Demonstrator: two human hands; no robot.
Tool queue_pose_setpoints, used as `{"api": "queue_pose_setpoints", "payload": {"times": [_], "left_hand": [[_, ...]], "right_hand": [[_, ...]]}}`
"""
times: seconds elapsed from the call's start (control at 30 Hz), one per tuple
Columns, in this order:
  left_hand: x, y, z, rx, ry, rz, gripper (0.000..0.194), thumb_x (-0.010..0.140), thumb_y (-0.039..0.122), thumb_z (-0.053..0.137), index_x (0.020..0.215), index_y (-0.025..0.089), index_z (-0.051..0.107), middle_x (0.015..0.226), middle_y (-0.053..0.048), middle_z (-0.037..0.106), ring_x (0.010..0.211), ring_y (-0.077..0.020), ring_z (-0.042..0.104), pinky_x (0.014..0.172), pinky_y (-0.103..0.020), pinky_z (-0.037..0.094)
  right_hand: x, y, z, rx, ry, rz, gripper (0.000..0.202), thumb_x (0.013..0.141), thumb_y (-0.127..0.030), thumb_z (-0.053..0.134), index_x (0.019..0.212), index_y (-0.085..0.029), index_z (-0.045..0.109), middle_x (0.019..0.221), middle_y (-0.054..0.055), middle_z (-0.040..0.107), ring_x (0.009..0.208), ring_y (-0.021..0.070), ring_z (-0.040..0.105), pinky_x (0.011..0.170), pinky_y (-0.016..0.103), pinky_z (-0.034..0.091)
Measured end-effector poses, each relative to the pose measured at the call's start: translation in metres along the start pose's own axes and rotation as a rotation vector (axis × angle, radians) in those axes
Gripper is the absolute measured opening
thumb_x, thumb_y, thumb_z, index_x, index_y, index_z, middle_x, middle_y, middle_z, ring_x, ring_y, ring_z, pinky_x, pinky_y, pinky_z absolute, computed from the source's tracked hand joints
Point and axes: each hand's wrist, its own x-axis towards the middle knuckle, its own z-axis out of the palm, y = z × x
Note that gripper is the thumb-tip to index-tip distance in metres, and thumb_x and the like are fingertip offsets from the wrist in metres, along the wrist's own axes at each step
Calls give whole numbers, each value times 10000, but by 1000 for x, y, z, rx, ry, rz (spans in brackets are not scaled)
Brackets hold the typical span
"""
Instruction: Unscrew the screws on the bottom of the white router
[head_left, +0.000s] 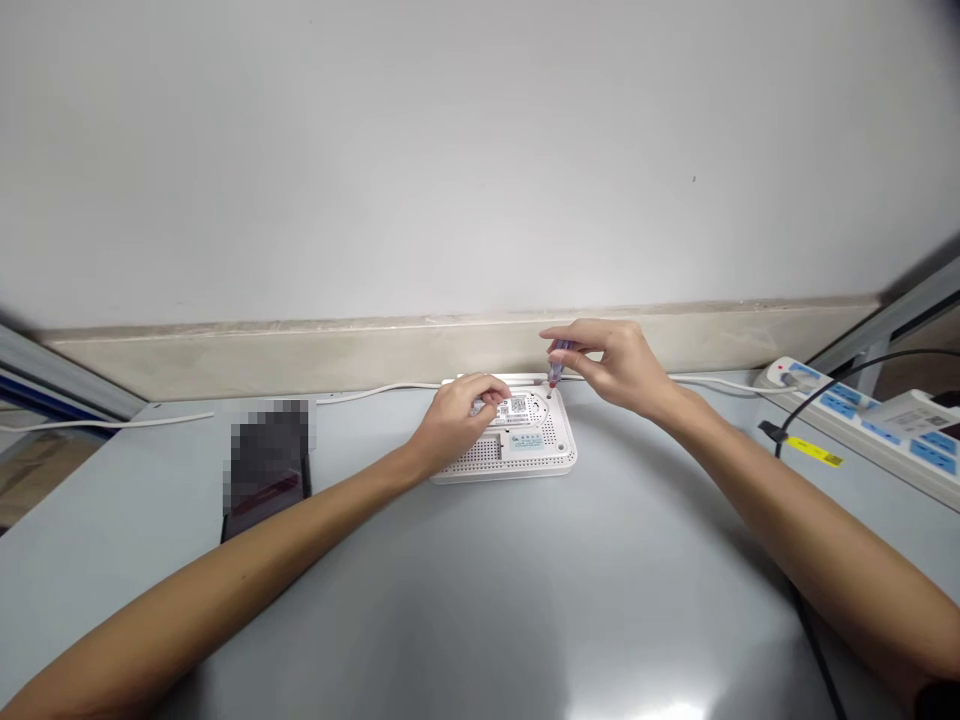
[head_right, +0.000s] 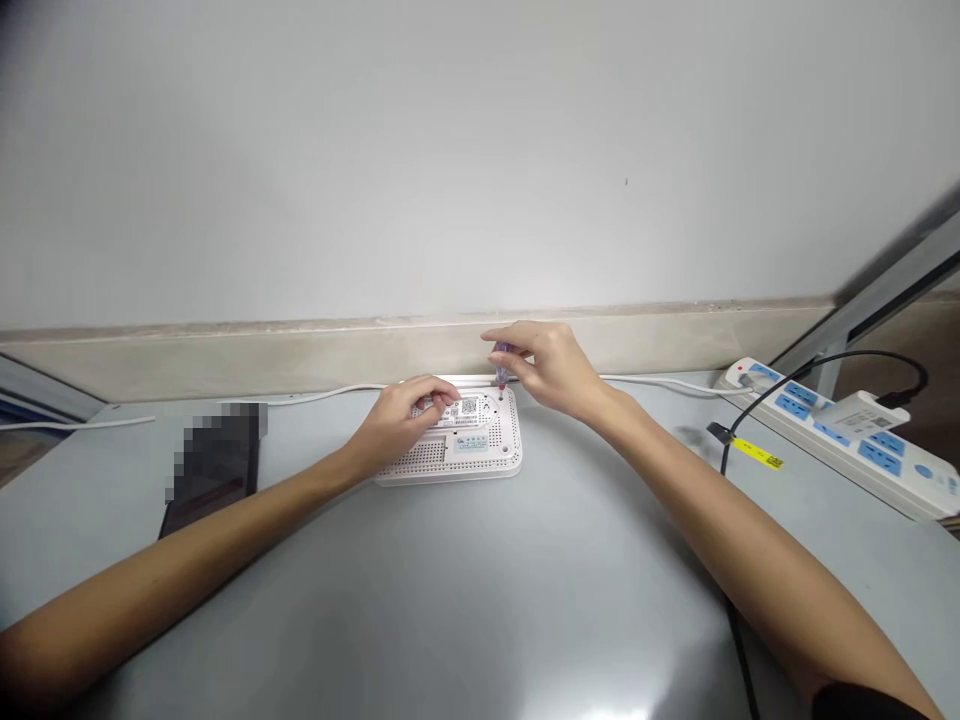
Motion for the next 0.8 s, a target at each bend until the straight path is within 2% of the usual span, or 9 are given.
{"api": "queue_pose_setpoints", "payload": {"times": [0.1, 0.2, 0.33, 0.43, 0.57, 0.67, 0.73, 0.8], "left_hand": [[0, 1, 0, 6, 4, 1, 233, 820, 140, 457, 907, 212, 660, 900, 8, 656, 850, -143, 585, 768, -270, 434], [1, 2, 0, 11, 5, -7, 237, 815, 140, 460, 910, 211, 666, 893, 6, 661, 844, -144, 588, 755, -269, 433], [1, 2, -1, 13, -1, -7, 238, 826, 143, 456, 919, 208, 665, 890, 3, 660, 840, -145, 587, 756, -275, 426], [0, 2, -1, 9, 0, 1, 231, 835, 147, 456, 918, 208, 662, 899, 1, 659, 847, -147, 585, 762, -278, 425], [1, 1, 0, -1, 2, -1, 219, 846, 153, 457, 913, 213, 657, 899, 9, 653, 851, -142, 581, 775, -278, 428], [3, 0, 1, 9, 5, 0, 214, 846, 151, 467, 907, 217, 661, 896, 15, 655, 851, -138, 583, 780, -280, 433], [2, 1, 1, 17, 15, 19, 207, 849, 151, 476, 897, 217, 666, 881, 15, 660, 834, -136, 587, 769, -281, 442], [-6, 3, -2, 27, 78, 69, 185, 863, 164, 489, 859, 209, 668, 839, 9, 662, 786, -132, 589, 747, -281, 457]], "right_hand": [[0, 2, 1, -96, 27, -64, 227, 876, -251, 623, 1062, -178, 732, 904, 72, 743, 758, 184, 676, 719, 339, 543], [0, 1, 0, -138, 37, -66, 255, 884, -253, 611, 1101, -173, 720, 896, 77, 744, 760, 194, 674, 738, 358, 537], [0, -6, -3, 42, -68, -10, 322, 901, -209, 554, 1201, -197, 670, 1066, 69, 732, 962, 206, 683, 857, 366, 538], [-1, -7, -2, 165, -110, 9, 348, 899, -177, 540, 1227, -207, 652, 1093, 54, 726, 980, 192, 680, 868, 357, 542], [-1, -3, 1, 3, -1, -35, 255, 877, -188, 600, 1100, -194, 723, 897, 49, 746, 828, 184, 686, 784, 339, 537], [-1, 0, 3, -170, 58, -49, 242, 880, -241, 617, 1084, -178, 730, 825, 57, 736, 702, 177, 663, 688, 329, 524], [-1, 0, 3, -200, 47, -48, 280, 897, -265, 596, 1135, -170, 706, 887, 69, 744, 747, 188, 678, 718, 337, 532], [-2, -2, 3, -175, 6, -54, 322, 922, -246, 543, 1212, -167, 661, 1058, 84, 731, 924, 209, 688, 821, 353, 536]]}}
